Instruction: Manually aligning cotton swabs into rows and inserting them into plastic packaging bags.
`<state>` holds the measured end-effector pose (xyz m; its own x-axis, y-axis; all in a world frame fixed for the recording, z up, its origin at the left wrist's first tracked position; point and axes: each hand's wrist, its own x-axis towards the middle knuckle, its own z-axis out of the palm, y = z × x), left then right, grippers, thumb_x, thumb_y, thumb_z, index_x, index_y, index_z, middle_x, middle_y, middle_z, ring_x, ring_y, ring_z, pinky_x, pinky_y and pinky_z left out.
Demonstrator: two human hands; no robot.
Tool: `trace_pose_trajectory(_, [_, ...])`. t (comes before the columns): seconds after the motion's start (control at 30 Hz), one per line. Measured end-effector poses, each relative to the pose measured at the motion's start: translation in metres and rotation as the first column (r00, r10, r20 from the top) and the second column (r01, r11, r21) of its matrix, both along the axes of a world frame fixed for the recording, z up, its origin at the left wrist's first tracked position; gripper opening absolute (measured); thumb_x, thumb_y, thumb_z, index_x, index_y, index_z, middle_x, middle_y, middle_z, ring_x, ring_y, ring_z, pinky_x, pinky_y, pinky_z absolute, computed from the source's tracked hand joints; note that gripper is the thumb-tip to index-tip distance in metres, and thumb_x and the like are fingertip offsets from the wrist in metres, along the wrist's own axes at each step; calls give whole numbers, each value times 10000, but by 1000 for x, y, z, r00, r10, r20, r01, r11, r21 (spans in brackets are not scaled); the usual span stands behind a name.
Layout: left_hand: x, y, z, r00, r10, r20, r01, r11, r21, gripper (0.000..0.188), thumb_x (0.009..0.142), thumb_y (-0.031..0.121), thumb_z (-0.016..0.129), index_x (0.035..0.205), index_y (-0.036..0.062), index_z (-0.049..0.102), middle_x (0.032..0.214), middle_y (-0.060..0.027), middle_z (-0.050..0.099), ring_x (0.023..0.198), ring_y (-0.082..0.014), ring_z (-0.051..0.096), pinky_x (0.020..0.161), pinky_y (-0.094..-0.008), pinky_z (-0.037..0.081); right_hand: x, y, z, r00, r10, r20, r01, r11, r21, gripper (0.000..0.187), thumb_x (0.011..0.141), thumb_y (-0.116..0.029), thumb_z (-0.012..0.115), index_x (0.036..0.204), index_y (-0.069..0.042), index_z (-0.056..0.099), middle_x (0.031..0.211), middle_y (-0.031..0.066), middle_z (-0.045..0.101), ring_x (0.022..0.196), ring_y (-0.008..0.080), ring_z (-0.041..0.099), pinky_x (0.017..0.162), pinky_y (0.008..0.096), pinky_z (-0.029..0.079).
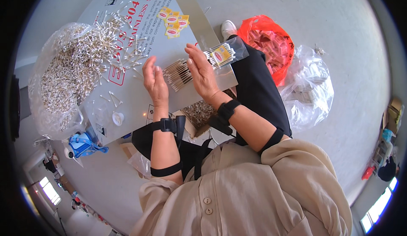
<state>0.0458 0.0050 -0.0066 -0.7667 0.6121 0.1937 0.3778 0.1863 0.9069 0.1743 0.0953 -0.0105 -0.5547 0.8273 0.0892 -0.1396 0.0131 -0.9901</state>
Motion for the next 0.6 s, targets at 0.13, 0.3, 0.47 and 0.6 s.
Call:
trace_pose_trajectory(0.13, [18, 4, -15, 974, 120, 191, -166, 954, 250, 425, 1022, 214, 459, 1393, 7, 473, 1416, -147, 480, 1327, -263, 436, 1126, -396, 318, -13, 3, -4, 1000, 30, -2, -30, 999, -15, 350, 1045, -149, 457, 1359, -1, 508, 1468, 121, 456, 1332, 196, 437, 1102, 302, 351])
trace_pose_trajectory(0.3, [28, 20, -13, 982, 28, 188, -65, 978, 196, 497, 1040, 307, 428, 1423, -9, 436, 1447, -154, 459, 1338, -265, 429, 1137, -400, 310, -17, -1, -9, 1000, 30, -4, -30, 999, 29, 367, 1047, -169, 462, 1371, 1, 492, 1461, 125, 465, 1344, 200, 426, 1116, 306, 330])
trace_pose_trajectory(0.47, [20, 15, -14, 952, -11, 307, -96, 939, 331, 474, 1041, 302, 433, 1413, 8, 452, 1420, -157, 488, 1309, -259, 465, 1122, -388, 337, -20, -4, -14, 999, 4, -35, -5, 1000, -25, 357, 1047, -166, 464, 1355, 11, 508, 1452, 124, 475, 1336, 196, 436, 1115, 303, 339])
trace_pose_trajectory(0.6, [8, -10, -10, 953, 279, 117, -296, 940, 171, 339, 1011, 252, 509, 1223, -8, 559, 1223, -126, 585, 1150, -234, 545, 979, -387, 445, -16, 0, -17, 997, -11, -73, 4, 996, -87, 346, 1048, -160, 462, 1351, -4, 523, 1434, 106, 492, 1276, 168, 492, 1087, 288, 392])
